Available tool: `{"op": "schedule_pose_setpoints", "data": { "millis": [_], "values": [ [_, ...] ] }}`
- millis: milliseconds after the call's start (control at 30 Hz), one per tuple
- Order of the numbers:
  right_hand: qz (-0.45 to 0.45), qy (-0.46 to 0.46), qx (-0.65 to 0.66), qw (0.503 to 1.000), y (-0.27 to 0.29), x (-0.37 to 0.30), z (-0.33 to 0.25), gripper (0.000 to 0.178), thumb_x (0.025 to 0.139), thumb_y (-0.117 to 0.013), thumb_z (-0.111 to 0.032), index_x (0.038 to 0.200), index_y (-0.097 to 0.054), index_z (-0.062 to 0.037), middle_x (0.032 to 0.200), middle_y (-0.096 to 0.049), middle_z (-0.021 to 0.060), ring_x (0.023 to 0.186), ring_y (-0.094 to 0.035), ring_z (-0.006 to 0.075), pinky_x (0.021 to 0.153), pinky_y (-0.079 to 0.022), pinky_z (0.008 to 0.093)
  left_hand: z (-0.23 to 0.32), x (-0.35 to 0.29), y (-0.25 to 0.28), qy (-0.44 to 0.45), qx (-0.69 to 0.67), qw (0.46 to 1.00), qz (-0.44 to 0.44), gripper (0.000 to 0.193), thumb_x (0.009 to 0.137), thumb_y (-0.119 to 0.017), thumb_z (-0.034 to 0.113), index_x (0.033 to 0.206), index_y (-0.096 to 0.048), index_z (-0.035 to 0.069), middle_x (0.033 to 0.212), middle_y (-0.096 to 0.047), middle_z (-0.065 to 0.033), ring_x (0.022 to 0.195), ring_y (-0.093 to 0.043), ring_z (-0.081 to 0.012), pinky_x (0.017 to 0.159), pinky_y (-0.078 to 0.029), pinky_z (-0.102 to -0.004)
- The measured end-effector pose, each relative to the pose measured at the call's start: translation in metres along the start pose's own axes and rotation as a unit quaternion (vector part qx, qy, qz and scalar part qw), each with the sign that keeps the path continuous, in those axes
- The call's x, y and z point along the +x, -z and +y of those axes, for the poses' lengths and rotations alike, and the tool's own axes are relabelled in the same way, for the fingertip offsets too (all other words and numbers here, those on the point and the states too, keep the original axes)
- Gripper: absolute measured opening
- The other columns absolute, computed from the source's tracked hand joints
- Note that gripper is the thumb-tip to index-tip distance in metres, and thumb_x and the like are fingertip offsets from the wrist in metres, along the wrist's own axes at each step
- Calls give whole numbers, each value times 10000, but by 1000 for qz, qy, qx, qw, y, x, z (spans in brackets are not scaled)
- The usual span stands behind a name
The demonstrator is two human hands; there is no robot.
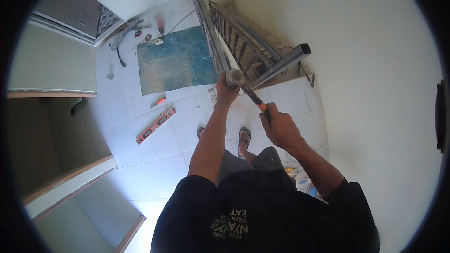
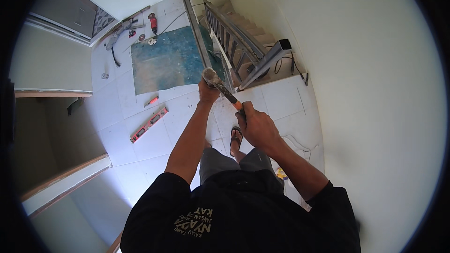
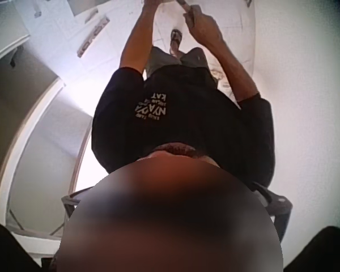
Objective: Checking the level and alignment of a metal railing and securing it into place.
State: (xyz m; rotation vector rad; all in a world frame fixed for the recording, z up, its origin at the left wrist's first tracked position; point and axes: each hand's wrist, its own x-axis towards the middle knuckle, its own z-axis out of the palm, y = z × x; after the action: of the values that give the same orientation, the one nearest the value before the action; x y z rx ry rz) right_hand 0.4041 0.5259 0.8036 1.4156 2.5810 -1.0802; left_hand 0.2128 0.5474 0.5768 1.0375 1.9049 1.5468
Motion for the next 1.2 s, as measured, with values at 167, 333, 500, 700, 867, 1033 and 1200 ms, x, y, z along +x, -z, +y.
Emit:
{"op": "schedule_pose_setpoints", "data": {
  "millis": [167,333,500,700,867,1033,1200],
  "values": [
    [65,32,47,996,-5,-7,4,236,882,-535,-193,953,-382,-29,609,-579,220,563,-577,425,514,-448,514,-1,3,0,-26,-4,1000,-12,489,638,-787,159,1025,-504,66,911,-633,-192,894,-631,-359,703,-504,-380],
    [19,-3,0,1000,2,9,8,227,882,-541,-174,972,-393,-28,632,-586,215,589,-584,425,521,-444,508,5,5,2,-37,14,999,18,538,628,-791,166,1059,-500,28,884,-639,-182,859,-643,-342,680,-510,-375],
    [54,6,57,997,21,13,-23,225,888,-535,-179,978,-401,-23,631,-587,209,602,-587,424,523,-437,509,8,0,5,-2,6,1000,-1,523,638,-772,161,1063,-495,32,873,-639,-179,858,-642,-341,679,-509,-379],
    [31,-15,-1,999,-4,33,4,219,881,-543,-163,972,-402,-22,632,-585,215,603,-583,430,525,-432,513,17,3,1,-16,21,1000,0,483,637,-764,144,1027,-495,54,849,-635,-168,835,-643,-340,669,-507,-375],
    [69,40,49,996,8,27,-21,270,882,-532,-211,1001,-395,-11,611,-579,240,587,-580,437,535,-447,536,14,-2,8,-28,-6,999,21,442,634,-770,137,960,-481,62,836,-630,-167,823,-636,-356,656,-504,-382],
    [61,15,16,998,1,31,-6,260,876,-547,-203,985,-407,-14,616,-578,234,599,-577,443,535,-440,531,21,15,1,-33,7,999,5,469,625,-779,135,976,-478,51,841,-630,-163,815,-641,-344,654,-503,-381],
    [51,24,38,998,6,16,-17,238,874,-556,-195,969,-421,-23,621,-580,223,606,-580,437,529,-437,520,10,5,11,-29,13,999,20,481,643,-773,139,1011,-479,46,849,-631,-165,820,-640,-348,661,-504,-384]
  ]
}}
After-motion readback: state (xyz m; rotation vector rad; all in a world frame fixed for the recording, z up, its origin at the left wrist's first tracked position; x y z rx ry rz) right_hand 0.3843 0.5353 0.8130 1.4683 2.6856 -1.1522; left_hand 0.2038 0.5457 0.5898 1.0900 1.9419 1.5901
